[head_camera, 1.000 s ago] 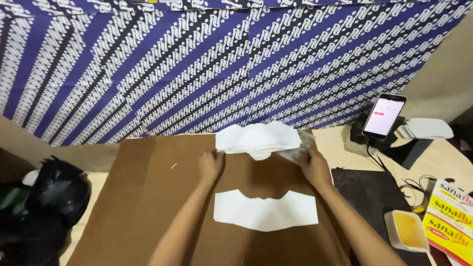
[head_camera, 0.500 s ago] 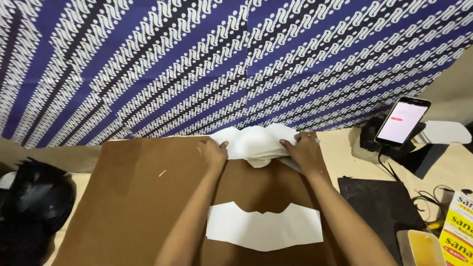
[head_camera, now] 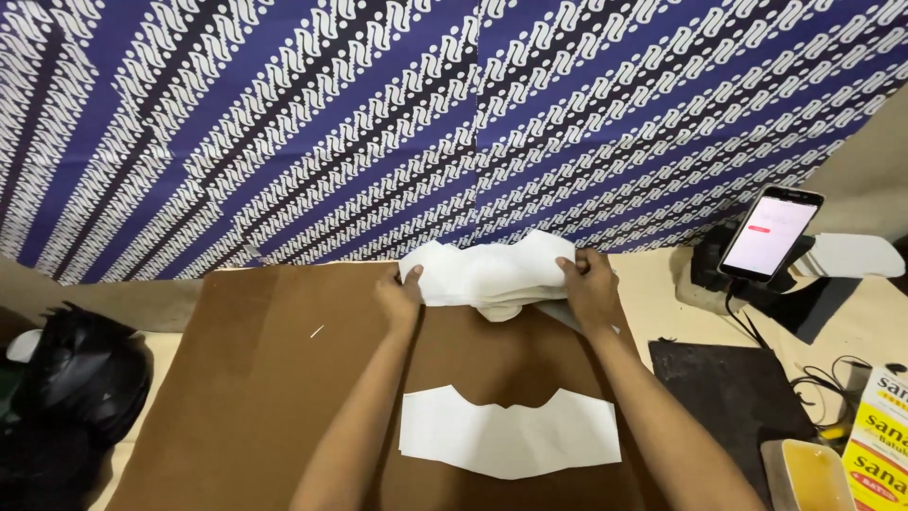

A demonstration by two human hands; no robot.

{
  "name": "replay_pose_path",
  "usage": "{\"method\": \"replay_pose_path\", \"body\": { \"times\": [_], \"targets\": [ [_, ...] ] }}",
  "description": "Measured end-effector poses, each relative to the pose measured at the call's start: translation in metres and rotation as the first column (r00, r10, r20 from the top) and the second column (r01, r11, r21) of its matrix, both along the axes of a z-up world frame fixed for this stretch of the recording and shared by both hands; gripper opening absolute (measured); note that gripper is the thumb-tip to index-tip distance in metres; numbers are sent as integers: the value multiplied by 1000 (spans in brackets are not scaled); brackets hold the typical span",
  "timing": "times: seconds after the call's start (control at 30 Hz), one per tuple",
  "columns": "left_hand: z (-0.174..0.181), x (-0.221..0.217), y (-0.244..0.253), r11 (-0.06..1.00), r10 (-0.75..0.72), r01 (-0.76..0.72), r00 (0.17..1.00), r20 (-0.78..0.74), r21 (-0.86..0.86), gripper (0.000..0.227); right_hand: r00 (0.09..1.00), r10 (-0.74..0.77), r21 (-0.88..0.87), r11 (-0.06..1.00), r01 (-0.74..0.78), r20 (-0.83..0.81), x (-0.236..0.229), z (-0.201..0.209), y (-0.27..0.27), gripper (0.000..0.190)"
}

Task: Picking up, unfolding, and stacking white leather cut-out pieces for shoe manufacturing

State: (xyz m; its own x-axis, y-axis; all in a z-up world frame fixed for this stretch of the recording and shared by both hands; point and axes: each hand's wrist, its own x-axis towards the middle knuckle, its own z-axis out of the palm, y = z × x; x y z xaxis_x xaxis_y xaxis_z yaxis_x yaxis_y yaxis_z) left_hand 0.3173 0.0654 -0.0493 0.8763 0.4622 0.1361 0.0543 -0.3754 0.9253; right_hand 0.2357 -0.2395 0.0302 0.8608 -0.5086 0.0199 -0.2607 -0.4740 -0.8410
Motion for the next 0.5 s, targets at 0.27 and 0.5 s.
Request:
{"method": "replay_pose_path", "body": {
  "times": [0.27,0.5],
  "targets": [
    [-2,5,33,913,-259,254,966,27,-318,26,946,67,-112,993,-33,318,-19,18,10,32],
    [97,-83,38,835,-346,326,938,39,-444,25,869,8,137,987,-87,494,-43,-10,-9,23]
  ]
}}
